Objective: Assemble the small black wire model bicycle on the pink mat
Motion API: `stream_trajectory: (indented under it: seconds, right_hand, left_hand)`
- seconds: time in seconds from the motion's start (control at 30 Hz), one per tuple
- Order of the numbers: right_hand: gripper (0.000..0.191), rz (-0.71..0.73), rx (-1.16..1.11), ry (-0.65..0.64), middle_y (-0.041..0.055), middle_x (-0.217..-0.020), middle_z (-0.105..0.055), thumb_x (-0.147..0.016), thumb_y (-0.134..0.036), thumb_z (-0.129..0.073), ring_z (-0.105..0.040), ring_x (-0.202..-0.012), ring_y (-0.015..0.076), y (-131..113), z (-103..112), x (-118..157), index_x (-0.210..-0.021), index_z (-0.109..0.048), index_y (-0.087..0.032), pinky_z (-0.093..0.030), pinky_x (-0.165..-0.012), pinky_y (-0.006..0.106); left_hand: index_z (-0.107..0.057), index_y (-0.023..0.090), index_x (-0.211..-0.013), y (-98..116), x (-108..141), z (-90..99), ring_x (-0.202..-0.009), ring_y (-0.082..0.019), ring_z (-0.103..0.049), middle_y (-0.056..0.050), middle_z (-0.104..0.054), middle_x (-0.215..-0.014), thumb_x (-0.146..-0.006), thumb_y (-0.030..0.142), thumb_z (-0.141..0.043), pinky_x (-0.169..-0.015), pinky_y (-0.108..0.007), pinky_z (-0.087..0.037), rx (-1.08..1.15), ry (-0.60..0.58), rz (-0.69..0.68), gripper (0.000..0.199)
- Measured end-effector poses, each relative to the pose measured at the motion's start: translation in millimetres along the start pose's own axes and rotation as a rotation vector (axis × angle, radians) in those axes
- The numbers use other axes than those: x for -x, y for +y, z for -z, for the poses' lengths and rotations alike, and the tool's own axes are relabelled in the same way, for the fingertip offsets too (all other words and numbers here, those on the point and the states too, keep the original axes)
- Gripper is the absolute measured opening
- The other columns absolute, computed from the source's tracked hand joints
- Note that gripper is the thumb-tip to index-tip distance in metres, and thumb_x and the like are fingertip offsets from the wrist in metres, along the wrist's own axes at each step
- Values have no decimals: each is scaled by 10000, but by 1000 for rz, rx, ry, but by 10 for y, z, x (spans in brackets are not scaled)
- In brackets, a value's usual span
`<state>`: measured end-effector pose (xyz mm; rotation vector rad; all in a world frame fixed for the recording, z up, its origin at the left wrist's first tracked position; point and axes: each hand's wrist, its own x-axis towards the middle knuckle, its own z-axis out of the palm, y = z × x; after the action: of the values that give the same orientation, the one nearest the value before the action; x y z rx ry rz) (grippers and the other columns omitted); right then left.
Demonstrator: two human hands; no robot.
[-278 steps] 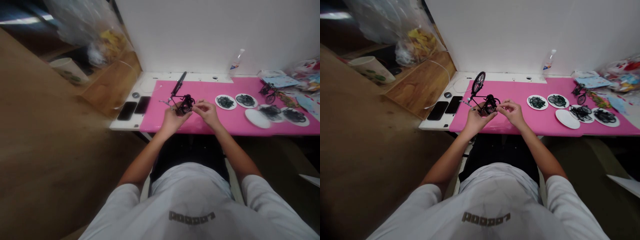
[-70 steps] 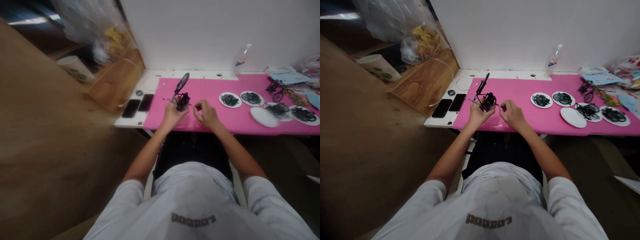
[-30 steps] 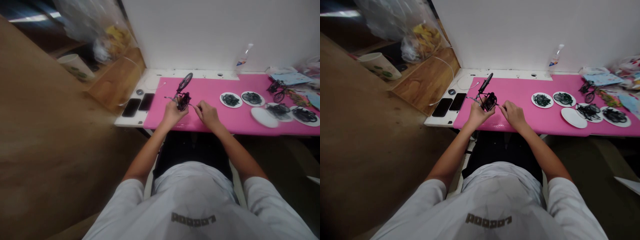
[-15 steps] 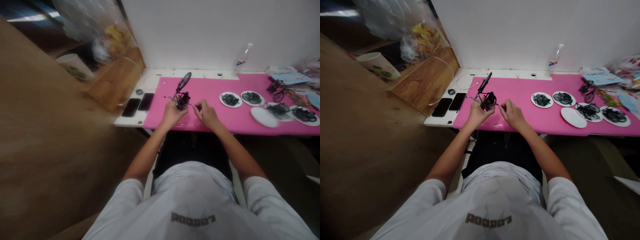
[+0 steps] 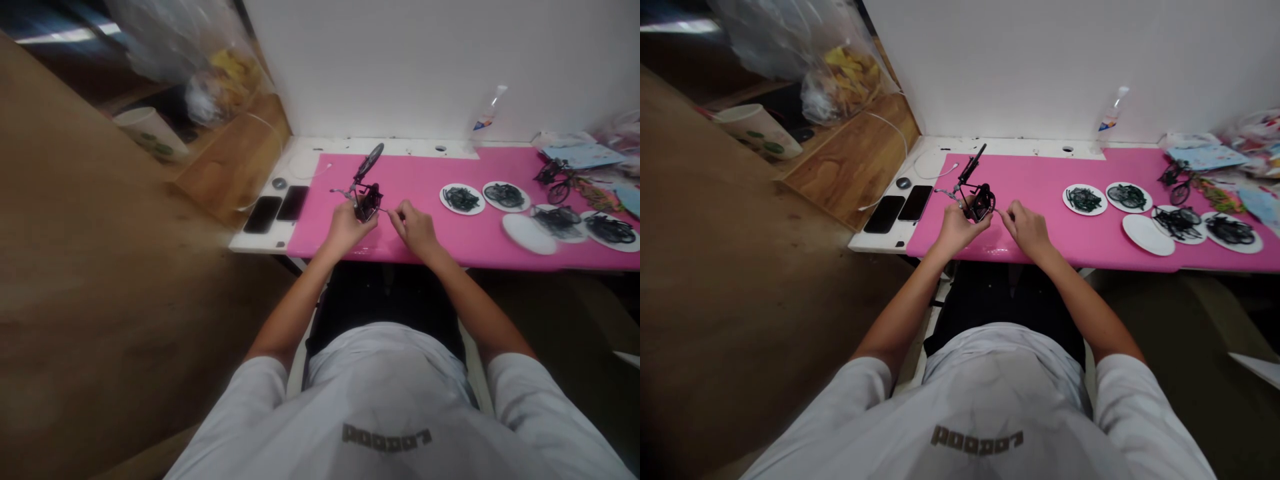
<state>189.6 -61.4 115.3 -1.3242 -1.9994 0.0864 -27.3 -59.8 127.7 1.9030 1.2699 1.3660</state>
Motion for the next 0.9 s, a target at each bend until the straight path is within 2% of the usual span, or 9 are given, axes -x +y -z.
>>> stream_trajectory:
  seconds: [0.13, 0.23, 0.33, 0.43, 0.6, 0.77, 0.9]
  right_hand:
    - [609, -34, -25, 6, 74, -810, -725, -1180, -761, -308, -569, -648, 202, -74, 36, 14, -937, -545, -255, -307, -665, 358]
    - [486, -43, -85, -5, 81, -898, -761, -1162, -693, -413, -652, -729, 226, -114, 67, 29, -1035, -570, -252, -363, -691, 352]
    - [357, -8, -140, -40, 91, -983, -781, -1104, -601, -534, -704, -809, 244, -107, 80, 31, -1134, -571, -247, -421, -716, 348]
    - [310, 26, -144, -78, 105, -1002, -775, -1100, -555, -529, -690, -811, 241, -74, 74, 20, -1113, -567, -248, -420, -704, 347]
    - [340, 18, -115, -103, 103, -1001, -772, -1153, -574, -499, -671, -810, 233, -55, 81, 6, -1099, -577, -247, -398, -714, 343]
    - [448, -11, -66, -98, 53, -841, -704, -1181, -645, -430, -571, -707, 203, -105, 104, 3, -984, -538, -258, -331, -694, 347]
    - [499, -75, -118, -109, 25, -772, -660, -1170, -711, -406, -527, -655, 198, -151, 122, 1, -936, -481, -277, -330, -682, 354]
  left_hand:
    - [-793, 191, -1047, 13, 2, 25, -784, -176, -795, -27, -856, -907, -887, 123, -858, -765, -295, -597, 8, 2, -25, 186]
    - [-787, 192, -1034, 0, -12, 57, -798, -183, -799, -31, -857, -909, -894, 142, -860, -765, -299, -590, -9, 4, -46, 167]
    - [-786, 189, -1044, -13, -25, 74, -812, -191, -806, -42, -864, -928, -892, 146, -862, -769, -304, -589, -34, 2, -52, 175]
    - [-793, 188, -1047, -15, -32, 69, -817, -193, -806, -49, -870, -942, -882, 134, -861, -774, -308, -591, -67, 11, -33, 187]
    - [-792, 191, -1018, -15, -29, 55, -805, -192, -798, -38, -860, -905, -870, 126, -866, -774, -313, -586, -69, 19, -33, 178]
    - [-796, 200, -1054, -15, -4, 35, -808, -186, -785, -34, -853, -912, -885, 141, -848, -772, -312, -574, -69, 1, -15, 187]
    - [-787, 206, -1026, -3, 15, 3, -792, -183, -766, -30, -835, -889, -887, 176, -846, -773, -317, -568, -71, 14, -2, 154]
